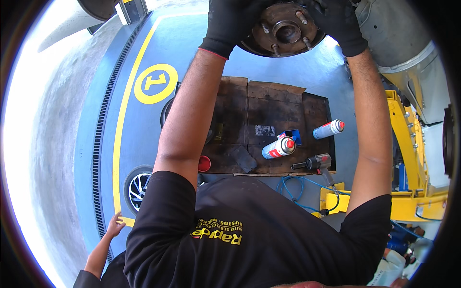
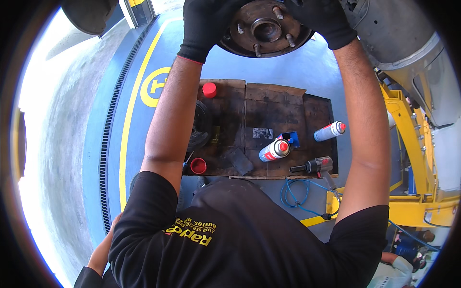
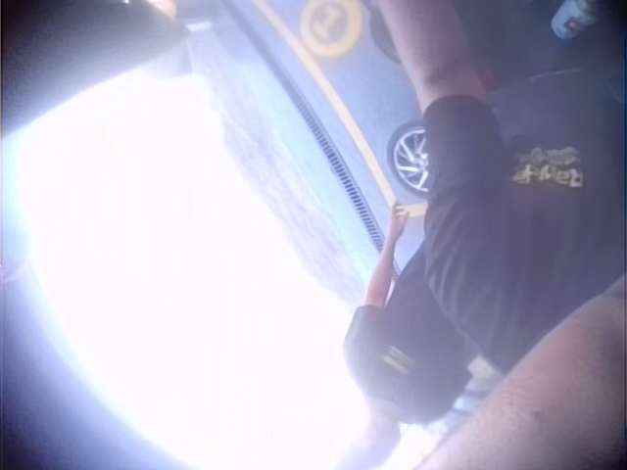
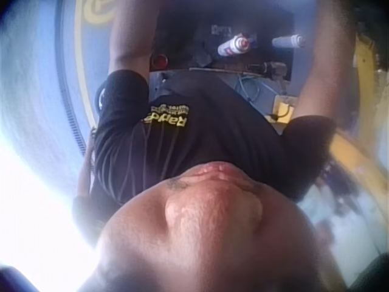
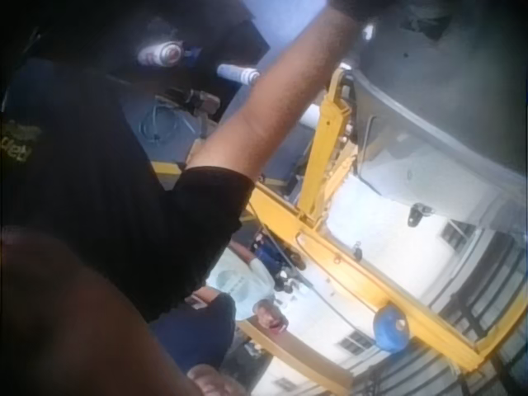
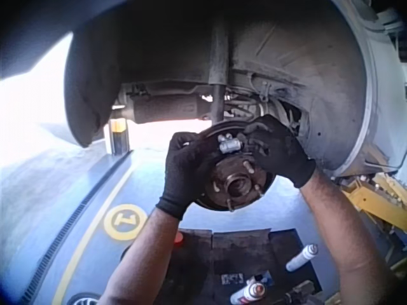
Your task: The person removes a brake drum from a vehicle's wheel hub, cleans it with a spray and a cloth, and then reinstalls it. The person also wipes the wheel hub and surrounding components with a cloth.
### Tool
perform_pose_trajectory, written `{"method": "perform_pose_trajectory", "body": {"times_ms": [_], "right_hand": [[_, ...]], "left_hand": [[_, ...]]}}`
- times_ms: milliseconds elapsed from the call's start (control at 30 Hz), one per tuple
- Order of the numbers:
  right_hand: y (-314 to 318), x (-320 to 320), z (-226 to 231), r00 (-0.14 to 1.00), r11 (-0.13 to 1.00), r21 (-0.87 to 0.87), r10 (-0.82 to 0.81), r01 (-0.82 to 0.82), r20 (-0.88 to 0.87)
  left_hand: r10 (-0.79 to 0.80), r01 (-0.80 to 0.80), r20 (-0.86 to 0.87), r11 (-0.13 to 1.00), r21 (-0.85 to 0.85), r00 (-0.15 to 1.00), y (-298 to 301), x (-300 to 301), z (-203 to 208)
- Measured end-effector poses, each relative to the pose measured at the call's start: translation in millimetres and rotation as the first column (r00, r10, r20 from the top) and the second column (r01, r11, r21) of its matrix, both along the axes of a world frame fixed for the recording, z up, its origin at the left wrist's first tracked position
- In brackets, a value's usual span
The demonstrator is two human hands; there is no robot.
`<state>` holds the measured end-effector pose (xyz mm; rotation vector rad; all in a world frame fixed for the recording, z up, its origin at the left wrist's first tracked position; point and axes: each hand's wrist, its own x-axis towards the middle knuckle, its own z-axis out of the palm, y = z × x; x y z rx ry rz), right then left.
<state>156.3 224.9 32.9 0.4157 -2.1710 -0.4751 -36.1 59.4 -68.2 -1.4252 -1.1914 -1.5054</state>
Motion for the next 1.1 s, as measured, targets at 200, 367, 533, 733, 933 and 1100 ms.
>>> {"method": "perform_pose_trajectory", "body": {"times_ms": [200, 367, 533, 733, 933, 1100], "right_hand": [[5.9, -1.9, 0.7, 0.999, 1.000, 0.005, 0.012, -0.012, -0.031], [-10.1, 1.1, 8.4, 1.000, 1.000, -0.018, 0.020, -0.020, 0.018], [-7.2, 0.4, 9.8, 0.999, 0.999, -0.038, 0.009, -0.007, 0.045], [6.7, 0.3, 5.5, 0.999, 0.999, -0.026, 0.047, -0.047, 0.021], [-9.8, -0.3, 12.0, 0.998, 0.999, -0.015, 0.041, -0.041, 0.044], [6.5, -3.6, 9.7, 0.997, 0.996, 0.036, 0.078, -0.078, 0.013]], "left_hand": [[0.026, -0.026, 0.033, 1.000, -0.011, 0.999, 6.1, -0.8, 0.5], [0.009, -0.009, 0.030, 1.000, -0.003, 1.000, 2.7, 3.3, 2.1], [-0.010, 0.010, 0.025, 1.000, 0.017, 1.000, 4.6, 1.9, 3.5], [-0.021, 0.020, 0.038, 1.000, 0.019, 0.999, 4.6, 4.4, 3.4], [-0.030, 0.028, 0.067, 0.999, 0.031, 0.997, 2.6, 2.1, 3.0], [-0.051, -0.196, -0.267, 0.550, -0.812, 0.962, -144.2, 32.6, 82.9]]}}
